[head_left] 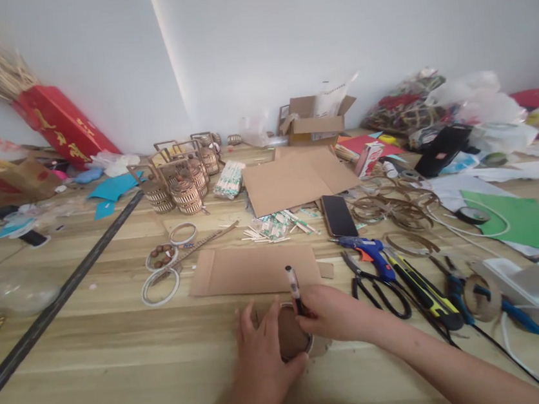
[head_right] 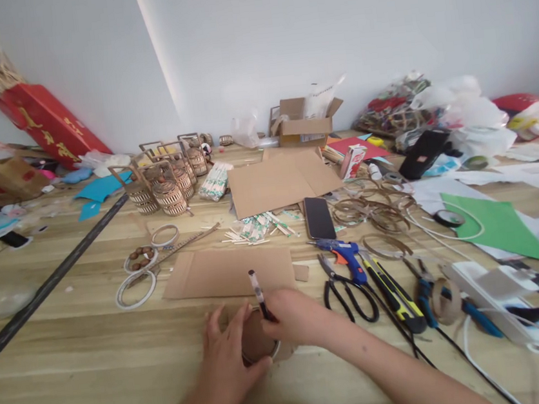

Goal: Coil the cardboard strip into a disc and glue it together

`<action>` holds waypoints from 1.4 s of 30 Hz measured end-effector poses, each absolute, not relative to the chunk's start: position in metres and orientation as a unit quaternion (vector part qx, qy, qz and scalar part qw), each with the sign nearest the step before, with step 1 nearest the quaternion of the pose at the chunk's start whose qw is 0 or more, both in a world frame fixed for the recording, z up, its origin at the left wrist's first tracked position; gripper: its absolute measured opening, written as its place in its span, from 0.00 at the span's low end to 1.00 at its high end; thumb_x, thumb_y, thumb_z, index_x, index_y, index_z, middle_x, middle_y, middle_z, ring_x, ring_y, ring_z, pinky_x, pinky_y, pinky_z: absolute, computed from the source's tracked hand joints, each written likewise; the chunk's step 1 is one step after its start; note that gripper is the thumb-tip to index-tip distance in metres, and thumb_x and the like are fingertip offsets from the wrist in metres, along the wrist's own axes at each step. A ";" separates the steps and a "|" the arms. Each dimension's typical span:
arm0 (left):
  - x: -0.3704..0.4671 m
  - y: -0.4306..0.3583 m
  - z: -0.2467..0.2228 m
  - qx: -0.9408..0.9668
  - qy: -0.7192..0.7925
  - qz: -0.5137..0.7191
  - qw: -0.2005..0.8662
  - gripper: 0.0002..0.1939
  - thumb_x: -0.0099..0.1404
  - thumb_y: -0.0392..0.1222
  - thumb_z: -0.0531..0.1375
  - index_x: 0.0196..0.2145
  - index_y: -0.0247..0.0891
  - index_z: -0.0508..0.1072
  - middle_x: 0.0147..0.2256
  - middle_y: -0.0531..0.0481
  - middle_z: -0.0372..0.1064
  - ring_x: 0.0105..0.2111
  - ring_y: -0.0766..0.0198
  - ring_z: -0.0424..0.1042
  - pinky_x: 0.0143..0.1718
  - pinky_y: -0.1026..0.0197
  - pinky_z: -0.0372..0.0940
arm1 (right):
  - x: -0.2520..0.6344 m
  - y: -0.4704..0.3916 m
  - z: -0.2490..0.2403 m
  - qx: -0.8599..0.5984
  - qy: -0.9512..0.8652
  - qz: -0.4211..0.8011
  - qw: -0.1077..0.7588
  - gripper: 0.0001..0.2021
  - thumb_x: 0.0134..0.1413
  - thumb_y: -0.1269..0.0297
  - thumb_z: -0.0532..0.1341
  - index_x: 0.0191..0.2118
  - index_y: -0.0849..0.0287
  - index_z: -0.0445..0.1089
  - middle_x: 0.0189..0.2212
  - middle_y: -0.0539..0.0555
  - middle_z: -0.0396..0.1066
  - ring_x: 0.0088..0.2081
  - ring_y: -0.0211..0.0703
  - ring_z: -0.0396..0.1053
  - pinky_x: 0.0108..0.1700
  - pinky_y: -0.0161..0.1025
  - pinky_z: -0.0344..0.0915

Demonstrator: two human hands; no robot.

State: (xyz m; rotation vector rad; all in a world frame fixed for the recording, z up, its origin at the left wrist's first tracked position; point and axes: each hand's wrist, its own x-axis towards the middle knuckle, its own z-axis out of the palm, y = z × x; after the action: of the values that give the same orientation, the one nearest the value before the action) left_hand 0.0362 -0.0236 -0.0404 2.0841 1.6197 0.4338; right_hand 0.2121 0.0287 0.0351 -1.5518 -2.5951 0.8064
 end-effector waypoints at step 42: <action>0.032 -0.025 -0.036 0.781 0.543 0.233 0.203 0.52 0.53 0.43 0.71 0.68 0.39 0.48 0.55 0.39 0.71 0.63 0.35 0.52 0.61 0.27 0.43 | 0.231 0.002 0.003 -0.470 -0.730 0.396 0.300 0.08 0.56 0.63 0.59 0.37 0.57 0.75 0.34 0.54 0.79 0.38 0.46 0.75 0.44 0.42 0.70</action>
State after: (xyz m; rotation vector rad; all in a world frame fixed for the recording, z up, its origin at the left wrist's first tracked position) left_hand 0.0316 -0.0249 -0.0363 2.1794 1.5144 0.6506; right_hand 0.2309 0.0021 0.0033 -1.2477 -1.9367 1.0521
